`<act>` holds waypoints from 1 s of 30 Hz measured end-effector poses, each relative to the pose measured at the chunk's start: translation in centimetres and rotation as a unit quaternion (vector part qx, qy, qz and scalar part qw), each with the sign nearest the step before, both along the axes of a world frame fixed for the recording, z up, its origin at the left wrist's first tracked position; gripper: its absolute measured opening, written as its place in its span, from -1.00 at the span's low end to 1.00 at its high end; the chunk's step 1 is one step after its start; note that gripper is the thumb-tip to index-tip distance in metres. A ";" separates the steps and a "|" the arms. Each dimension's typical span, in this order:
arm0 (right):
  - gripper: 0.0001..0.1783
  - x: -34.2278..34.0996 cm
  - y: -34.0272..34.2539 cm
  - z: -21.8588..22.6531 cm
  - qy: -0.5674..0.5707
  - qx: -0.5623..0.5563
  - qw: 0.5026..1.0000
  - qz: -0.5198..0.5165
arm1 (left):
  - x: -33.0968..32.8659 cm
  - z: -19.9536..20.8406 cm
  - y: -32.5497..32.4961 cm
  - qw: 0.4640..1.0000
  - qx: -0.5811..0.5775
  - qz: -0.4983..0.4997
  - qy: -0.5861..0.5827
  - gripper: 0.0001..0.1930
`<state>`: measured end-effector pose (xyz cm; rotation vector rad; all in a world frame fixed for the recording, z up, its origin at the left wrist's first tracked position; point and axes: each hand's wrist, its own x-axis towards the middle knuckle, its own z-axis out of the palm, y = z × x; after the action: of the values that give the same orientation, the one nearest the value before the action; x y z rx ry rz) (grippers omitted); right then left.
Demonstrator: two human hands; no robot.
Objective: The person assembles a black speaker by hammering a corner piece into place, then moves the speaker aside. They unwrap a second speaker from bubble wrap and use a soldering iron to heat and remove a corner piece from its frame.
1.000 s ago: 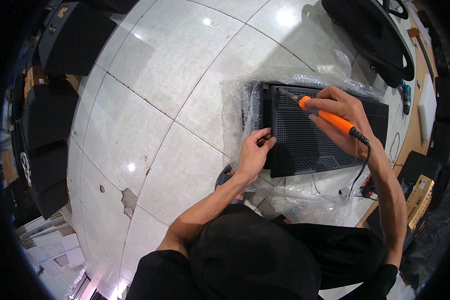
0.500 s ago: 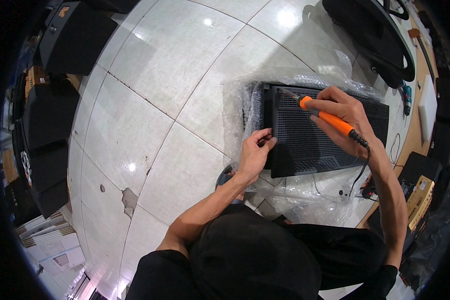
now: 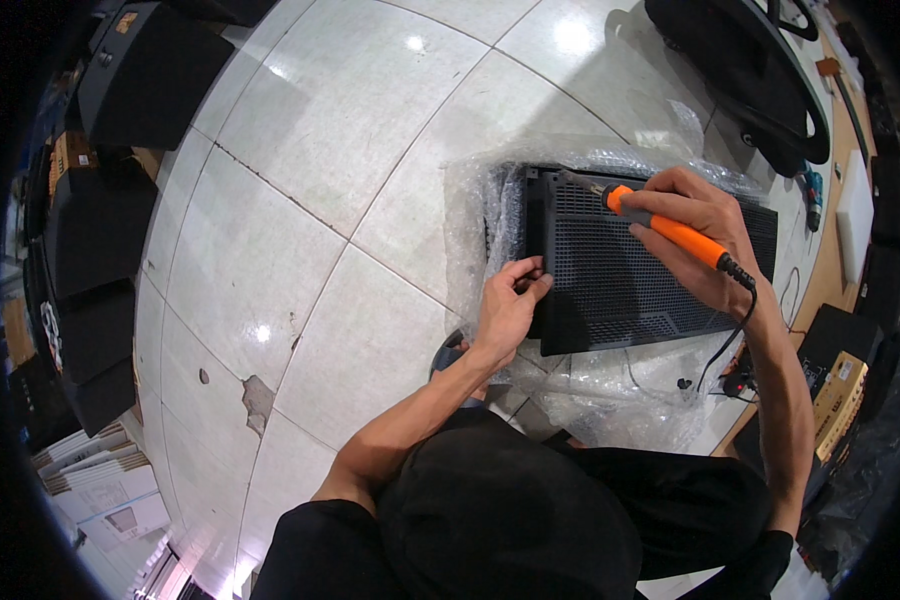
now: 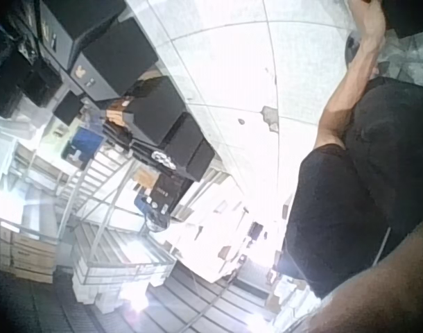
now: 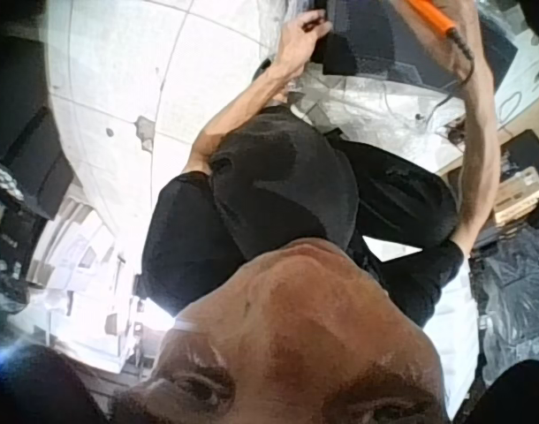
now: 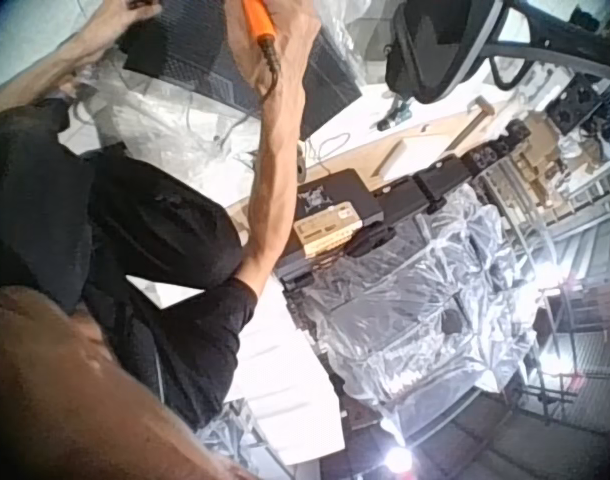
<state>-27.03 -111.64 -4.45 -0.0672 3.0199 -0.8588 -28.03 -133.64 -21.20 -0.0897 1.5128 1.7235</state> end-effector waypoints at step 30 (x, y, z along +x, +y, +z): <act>-0.67 -2.4 1.3 0.7 -0.046 0.006 0.997 0.068 | -0.1 0.8 0.0 1.000 -0.022 0.002 0.019 -0.74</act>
<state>-29.43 -110.32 -3.75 -0.2232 2.8966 -0.8081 -28.13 -133.63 -20.43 -0.0821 1.5787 1.7042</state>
